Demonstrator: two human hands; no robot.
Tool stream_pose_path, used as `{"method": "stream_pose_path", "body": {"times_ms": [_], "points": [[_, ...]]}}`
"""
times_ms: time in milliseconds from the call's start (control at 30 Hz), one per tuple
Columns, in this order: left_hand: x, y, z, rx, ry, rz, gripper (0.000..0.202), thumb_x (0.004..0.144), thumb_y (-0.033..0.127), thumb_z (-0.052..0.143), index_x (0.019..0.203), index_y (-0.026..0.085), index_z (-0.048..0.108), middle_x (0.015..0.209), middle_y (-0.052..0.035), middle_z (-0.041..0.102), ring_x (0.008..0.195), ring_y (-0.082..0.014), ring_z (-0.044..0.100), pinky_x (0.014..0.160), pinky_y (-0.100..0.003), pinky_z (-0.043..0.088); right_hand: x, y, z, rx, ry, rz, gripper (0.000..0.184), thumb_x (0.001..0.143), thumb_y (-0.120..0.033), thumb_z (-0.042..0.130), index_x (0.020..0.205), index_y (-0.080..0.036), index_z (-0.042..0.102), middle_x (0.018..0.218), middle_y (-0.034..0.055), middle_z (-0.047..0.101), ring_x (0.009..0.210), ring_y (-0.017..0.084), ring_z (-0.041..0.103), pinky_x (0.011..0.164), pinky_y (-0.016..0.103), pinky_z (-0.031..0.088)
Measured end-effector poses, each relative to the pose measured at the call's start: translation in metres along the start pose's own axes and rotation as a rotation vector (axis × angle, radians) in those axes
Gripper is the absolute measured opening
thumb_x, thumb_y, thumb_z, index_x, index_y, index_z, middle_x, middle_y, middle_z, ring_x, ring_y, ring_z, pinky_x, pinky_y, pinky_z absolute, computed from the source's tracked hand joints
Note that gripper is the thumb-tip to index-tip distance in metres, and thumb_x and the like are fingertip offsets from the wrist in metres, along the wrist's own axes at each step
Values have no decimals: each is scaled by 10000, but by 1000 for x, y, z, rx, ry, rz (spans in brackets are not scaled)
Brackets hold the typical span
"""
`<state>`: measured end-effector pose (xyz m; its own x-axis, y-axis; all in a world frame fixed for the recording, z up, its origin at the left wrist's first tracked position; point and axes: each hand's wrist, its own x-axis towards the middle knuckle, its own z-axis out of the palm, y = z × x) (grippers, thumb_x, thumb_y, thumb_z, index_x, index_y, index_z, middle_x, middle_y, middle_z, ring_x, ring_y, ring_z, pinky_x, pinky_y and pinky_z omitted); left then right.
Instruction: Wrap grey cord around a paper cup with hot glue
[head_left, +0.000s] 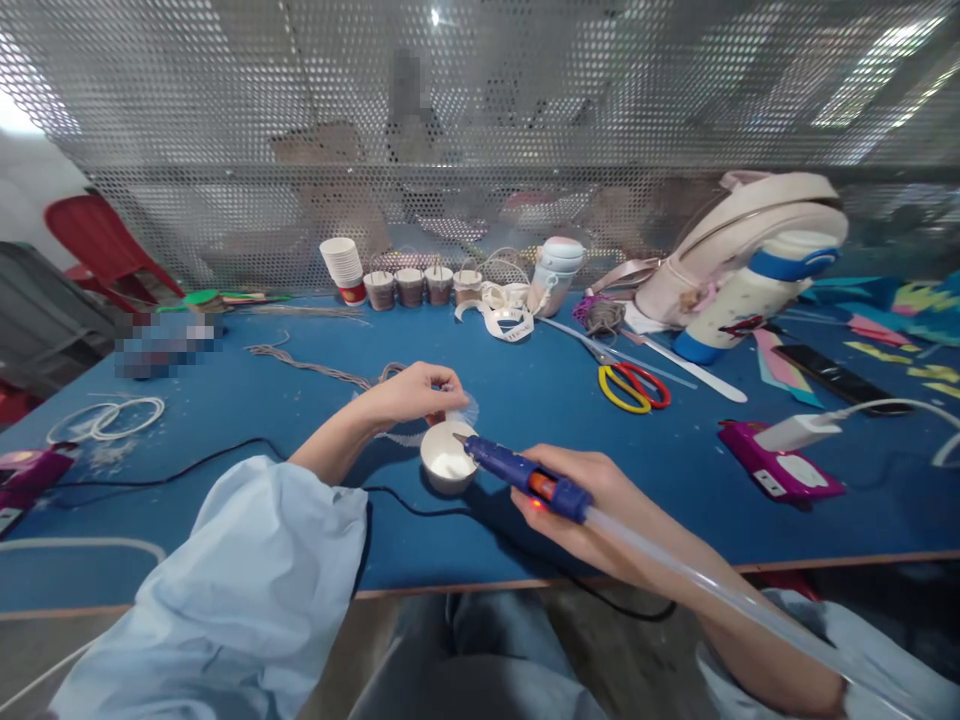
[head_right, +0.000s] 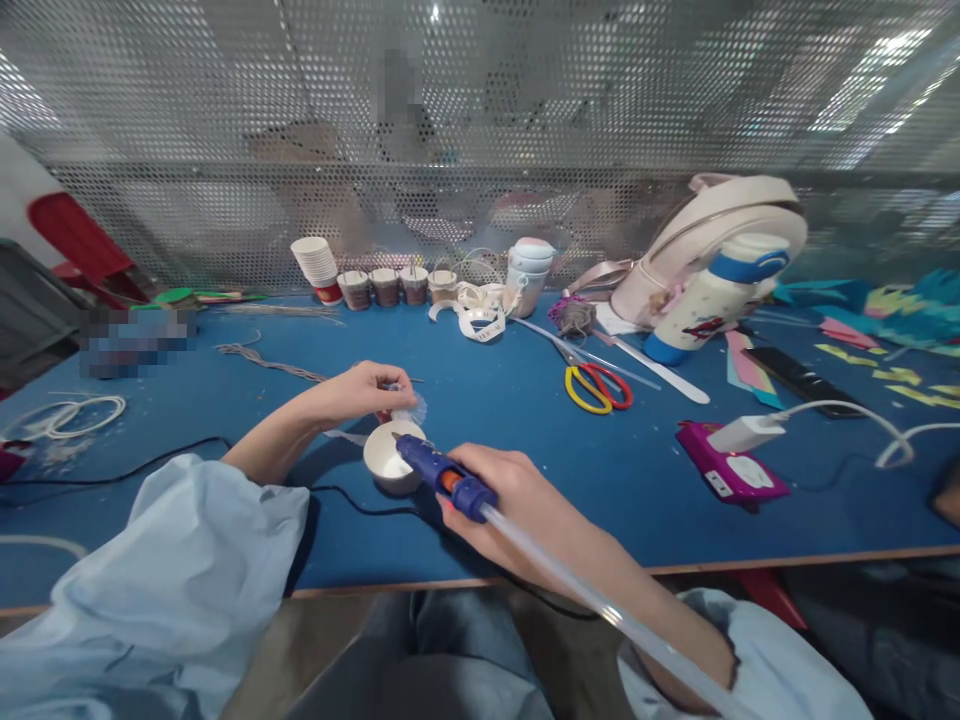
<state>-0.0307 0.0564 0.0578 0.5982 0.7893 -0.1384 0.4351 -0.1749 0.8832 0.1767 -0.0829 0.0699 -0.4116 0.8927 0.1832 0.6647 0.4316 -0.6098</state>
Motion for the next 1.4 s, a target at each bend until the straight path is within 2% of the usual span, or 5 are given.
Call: {"method": "stream_pose_path", "body": {"times_ms": [167, 433, 600, 1133, 1400], "points": [[-2, -3, 3, -44, 35, -13, 192, 733, 347, 642, 714, 156, 625, 658, 2, 605, 624, -125, 579, 583, -246, 497, 9, -2, 6, -99, -78, -65, 93, 806, -122, 537, 879, -175, 560, 788, 33, 615, 655, 141, 539, 614, 248, 386], [-4, -7, 3, -54, 29, 4, 208, 744, 362, 639, 729, 155, 624, 674, 7, 586, 627, -123, 569, 568, -241, 485, 22, -14, 13, -307, -222, -7, 108, 830, -119, 451, 893, -143, 536, 856, 79, 606, 673, 172, 536, 603, 280, 357], [-6, -3, 4, -51, 33, -8, 209, 742, 362, 638, 720, 156, 612, 658, 20, 564, 622, -116, 553, 555, -230, 473, 25, -13, 17, -408, -223, -13, 115, 845, -129, 445, 913, -142, 537, 862, 81, 615, 654, 174, 540, 579, 281, 319], [-6, -4, 5, -55, 36, -2, 194, 743, 348, 633, 716, 158, 607, 641, 22, 561, 584, -108, 540, 546, -233, 460, 26, -13, 22, -560, -214, -24, 106, 789, -104, 505, 881, -147, 536, 790, 62, 616, 621, 176, 560, 535, 283, 256], [-7, -2, 5, -65, 31, -14, 200, 745, 352, 630, 721, 156, 605, 646, 20, 553, 606, -112, 538, 543, -230, 461, 25, -17, 23, -598, -243, -21, 136, 783, -84, 490, 892, -137, 552, 813, 81, 643, 641, 192, 577, 532, 297, 231]]}}
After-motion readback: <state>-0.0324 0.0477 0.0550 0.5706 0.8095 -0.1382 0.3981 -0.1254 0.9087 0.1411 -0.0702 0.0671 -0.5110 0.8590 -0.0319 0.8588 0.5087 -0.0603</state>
